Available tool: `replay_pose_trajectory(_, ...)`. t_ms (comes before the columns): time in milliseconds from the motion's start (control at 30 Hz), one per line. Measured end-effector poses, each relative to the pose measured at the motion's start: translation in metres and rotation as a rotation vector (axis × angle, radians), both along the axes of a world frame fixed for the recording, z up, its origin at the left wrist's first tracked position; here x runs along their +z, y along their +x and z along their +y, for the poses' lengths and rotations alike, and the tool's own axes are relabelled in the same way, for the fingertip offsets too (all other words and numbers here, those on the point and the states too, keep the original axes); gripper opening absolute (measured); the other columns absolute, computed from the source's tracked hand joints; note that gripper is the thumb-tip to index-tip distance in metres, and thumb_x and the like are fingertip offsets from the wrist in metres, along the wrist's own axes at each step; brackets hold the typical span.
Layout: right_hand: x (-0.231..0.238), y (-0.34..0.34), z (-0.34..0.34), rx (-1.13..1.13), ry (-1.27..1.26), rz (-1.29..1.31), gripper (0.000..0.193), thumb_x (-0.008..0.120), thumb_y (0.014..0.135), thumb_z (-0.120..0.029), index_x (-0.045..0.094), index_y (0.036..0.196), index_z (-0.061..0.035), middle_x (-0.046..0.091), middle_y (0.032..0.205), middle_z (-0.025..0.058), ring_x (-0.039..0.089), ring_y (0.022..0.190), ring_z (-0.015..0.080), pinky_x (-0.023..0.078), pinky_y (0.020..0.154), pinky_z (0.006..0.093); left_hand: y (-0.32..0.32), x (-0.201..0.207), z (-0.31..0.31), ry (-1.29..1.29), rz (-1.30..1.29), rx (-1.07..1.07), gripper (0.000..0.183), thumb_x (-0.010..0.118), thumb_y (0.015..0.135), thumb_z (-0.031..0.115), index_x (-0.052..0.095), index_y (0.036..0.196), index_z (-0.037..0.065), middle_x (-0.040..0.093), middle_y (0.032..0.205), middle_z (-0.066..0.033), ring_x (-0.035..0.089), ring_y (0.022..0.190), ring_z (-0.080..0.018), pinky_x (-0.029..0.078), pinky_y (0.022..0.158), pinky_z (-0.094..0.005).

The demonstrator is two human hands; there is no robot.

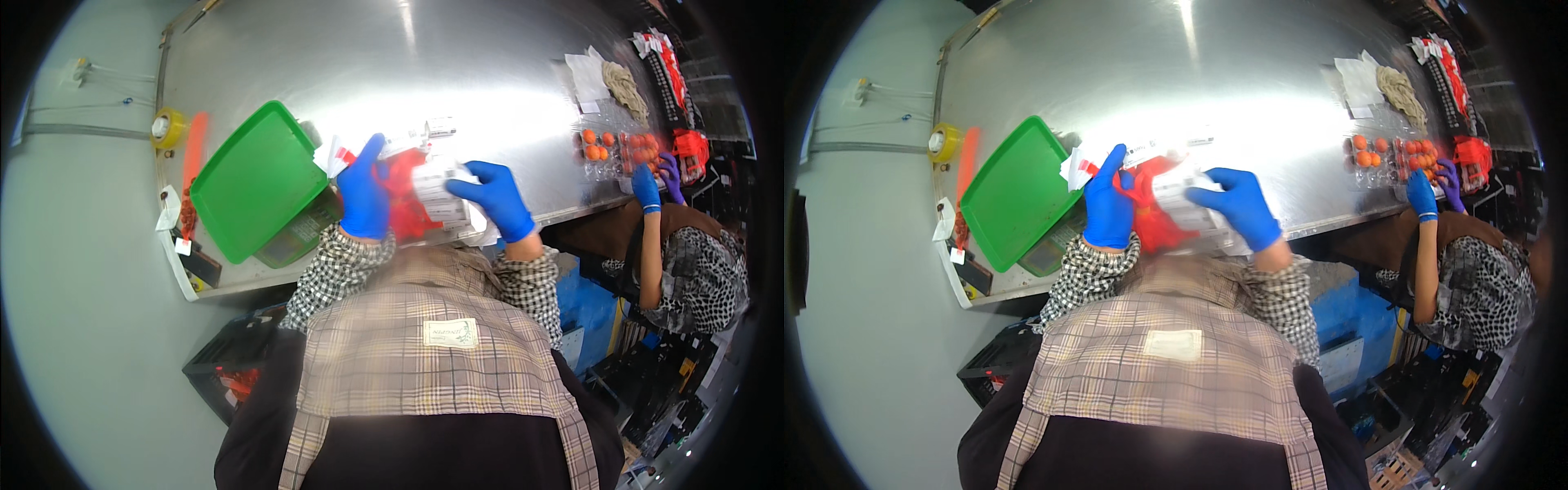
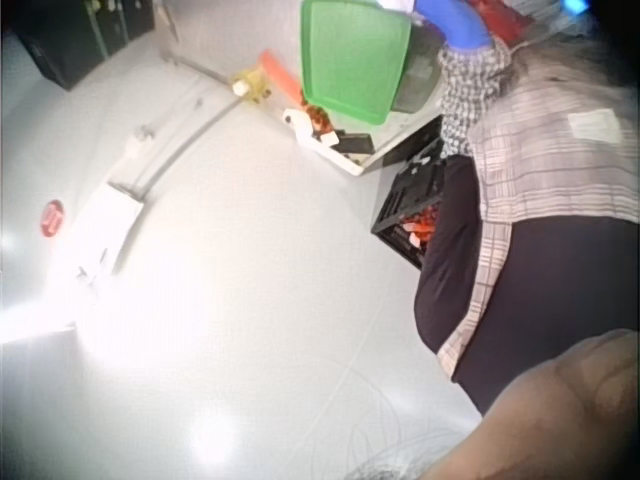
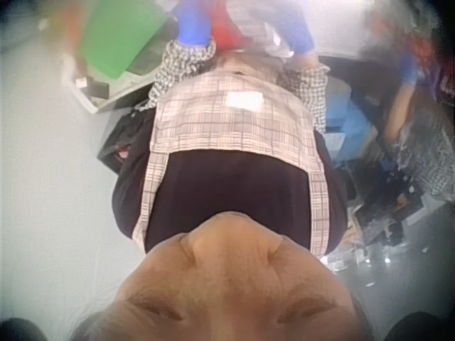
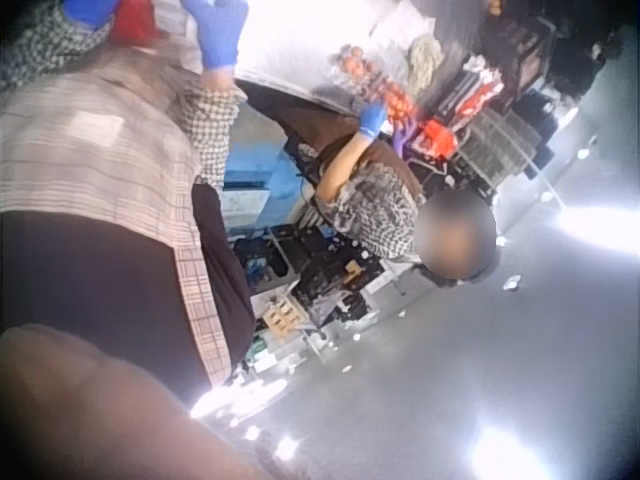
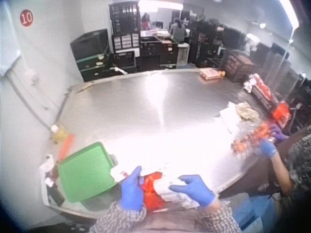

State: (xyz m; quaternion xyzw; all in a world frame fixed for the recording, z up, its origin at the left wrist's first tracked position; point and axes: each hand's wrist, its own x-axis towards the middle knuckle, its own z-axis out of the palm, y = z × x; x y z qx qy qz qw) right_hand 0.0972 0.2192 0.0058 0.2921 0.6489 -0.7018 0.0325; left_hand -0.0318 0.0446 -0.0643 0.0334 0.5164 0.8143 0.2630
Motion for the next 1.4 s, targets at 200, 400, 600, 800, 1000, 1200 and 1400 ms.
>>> replay_pose_trajectory(200, 0.01, -0.022, -0.004, -0.075, 0.113, 0.304, 0.055, 0.07, 0.087, -0.014, 0.054, 0.137, 0.0021, 0.068, 0.12, 0.0096, 0.061, 0.113, 0.0179, 0.046, 0.099, 0.0278, 0.013, 0.015, 0.016, -0.044, 0.185, -0.142, 0.028, 0.056, 0.096, 0.002, 0.062, 0.123, -0.005, 0.066, 0.101, -0.0054, 0.061, 0.089, -0.0108, 0.05, 0.075, -0.0253)
replay_pose_trajectory(400, -0.008, -0.017, 0.013, -0.141, -0.007, 0.155, 0.027, 0.073, 0.086, -0.013, 0.071, 0.106, 0.0043, 0.072, 0.092, 0.0054, 0.066, 0.08, 0.0113, 0.052, 0.074, 0.025, 0.012, 0.044, 0.02, 0.104, -0.448, -0.117, 0.027, 0.054, 0.101, 0.013, 0.062, 0.123, 0.0, 0.066, 0.101, -0.0047, 0.062, 0.094, -0.0141, 0.052, 0.087, -0.0263)
replay_pose_trajectory(600, -0.033, 0.011, 0.055, -0.263, 0.089, 0.152, 0.032, 0.075, 0.085, -0.013, 0.069, 0.112, 0.0032, 0.071, 0.107, 0.0099, 0.067, 0.093, 0.0139, 0.052, 0.084, 0.0259, 0.017, 0.02, 0.011, 0.342, -0.429, -0.11, 0.032, 0.06, 0.096, 0.011, 0.059, 0.125, -0.003, 0.063, 0.115, -0.0119, 0.062, 0.103, -0.0206, 0.052, 0.091, -0.0312)
replay_pose_trajectory(800, 0.017, 0.012, 0.05, -0.398, -0.067, 0.205, 0.025, 0.073, 0.085, -0.011, 0.069, 0.106, 0.0025, 0.072, 0.098, 0.007, 0.067, 0.089, 0.0125, 0.052, 0.081, 0.0245, 0.01, 0.009, 0.009, 0.303, -0.527, -0.182, 0.035, 0.054, 0.094, -0.003, 0.057, 0.129, -0.002, 0.062, 0.122, -0.0149, 0.061, 0.11, -0.0238, 0.05, 0.098, -0.0337)
replay_pose_trajectory(1000, 0.01, -0.013, 0.008, -0.117, -0.028, 0.2, 0.06, 0.076, 0.084, -0.015, 0.053, 0.134, 0.0077, 0.065, 0.123, 0.0163, 0.063, 0.108, 0.0211, 0.05, 0.095, 0.0302, 0.009, 0.034, 0.012, -0.034, -0.09, -0.394, 0.05, 0.047, 0.089, -0.016, 0.052, 0.137, -0.002, 0.063, 0.126, -0.0139, 0.06, 0.115, -0.0214, 0.049, 0.1, -0.0316)
replay_pose_trajectory(1200, -0.022, -0.031, -0.012, -0.15, 0.749, 0.234, 0.042, 0.076, 0.08, -0.011, 0.068, 0.121, -0.008, 0.069, 0.116, 0.0043, 0.062, 0.106, 0.0154, 0.05, 0.092, 0.0294, 0.016, -0.018, 0.008, 0.217, -0.145, -0.219, 0.049, 0.048, 0.089, -0.014, 0.052, 0.137, -0.002, 0.063, 0.126, -0.0133, 0.061, 0.112, -0.0199, 0.05, 0.096, -0.0305)
replay_pose_trajectory(1400, -0.001, -0.027, -0.007, 0.0, 0.3, 0.241, 0.031, 0.073, 0.084, -0.01, 0.069, 0.114, -0.0051, 0.069, 0.112, 0.004, 0.062, 0.103, 0.0143, 0.049, 0.092, 0.0289, 0.014, 0.028, 0.017, 0.149, -0.288, -0.063, 0.02, 0.062, 0.094, 0.011, 0.068, 0.107, -0.002, 0.07, 0.097, -0.0058, 0.066, 0.084, -0.0116, 0.051, 0.075, -0.0238)
